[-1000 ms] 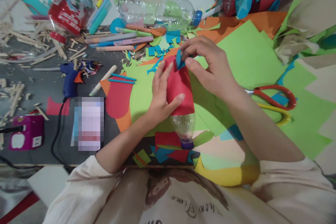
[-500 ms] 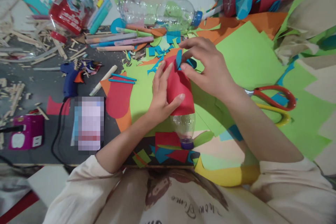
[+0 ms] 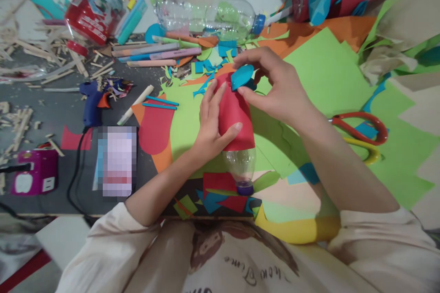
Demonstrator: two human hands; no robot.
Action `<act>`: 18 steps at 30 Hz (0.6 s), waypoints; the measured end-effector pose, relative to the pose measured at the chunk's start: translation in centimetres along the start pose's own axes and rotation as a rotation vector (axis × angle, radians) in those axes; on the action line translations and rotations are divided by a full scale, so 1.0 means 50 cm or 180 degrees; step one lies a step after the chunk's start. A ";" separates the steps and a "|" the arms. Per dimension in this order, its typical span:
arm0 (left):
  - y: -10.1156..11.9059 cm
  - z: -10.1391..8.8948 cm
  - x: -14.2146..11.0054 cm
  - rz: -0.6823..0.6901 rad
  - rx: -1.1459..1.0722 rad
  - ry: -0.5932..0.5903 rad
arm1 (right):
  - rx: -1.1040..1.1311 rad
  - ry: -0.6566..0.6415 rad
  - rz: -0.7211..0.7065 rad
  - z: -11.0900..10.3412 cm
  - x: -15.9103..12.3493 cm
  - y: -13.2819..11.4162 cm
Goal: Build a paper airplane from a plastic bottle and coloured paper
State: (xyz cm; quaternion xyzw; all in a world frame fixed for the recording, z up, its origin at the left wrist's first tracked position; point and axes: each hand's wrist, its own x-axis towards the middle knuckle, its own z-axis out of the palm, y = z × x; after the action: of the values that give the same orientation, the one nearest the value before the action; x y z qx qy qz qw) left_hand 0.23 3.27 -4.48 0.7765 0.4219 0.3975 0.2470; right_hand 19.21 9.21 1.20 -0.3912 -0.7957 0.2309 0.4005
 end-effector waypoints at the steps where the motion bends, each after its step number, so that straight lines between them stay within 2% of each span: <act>1: 0.000 0.000 0.000 -0.0003 -0.0007 0.0010 | 0.0009 0.0008 0.0004 0.001 -0.001 0.001; 9: -0.007 -0.002 0.001 0.0061 -0.0021 -0.0106 | 0.0070 0.0119 0.0057 0.017 -0.005 -0.011; 18: -0.018 0.002 -0.001 0.0208 -0.0055 -0.0094 | 0.0128 0.0576 0.0253 0.043 -0.011 -0.034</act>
State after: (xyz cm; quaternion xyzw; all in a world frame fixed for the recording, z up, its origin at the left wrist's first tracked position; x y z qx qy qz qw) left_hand -0.12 3.70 -5.21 0.7935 0.3892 0.3975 0.2467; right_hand 16.92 7.67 0.89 -0.4336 -0.7354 0.2263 0.4690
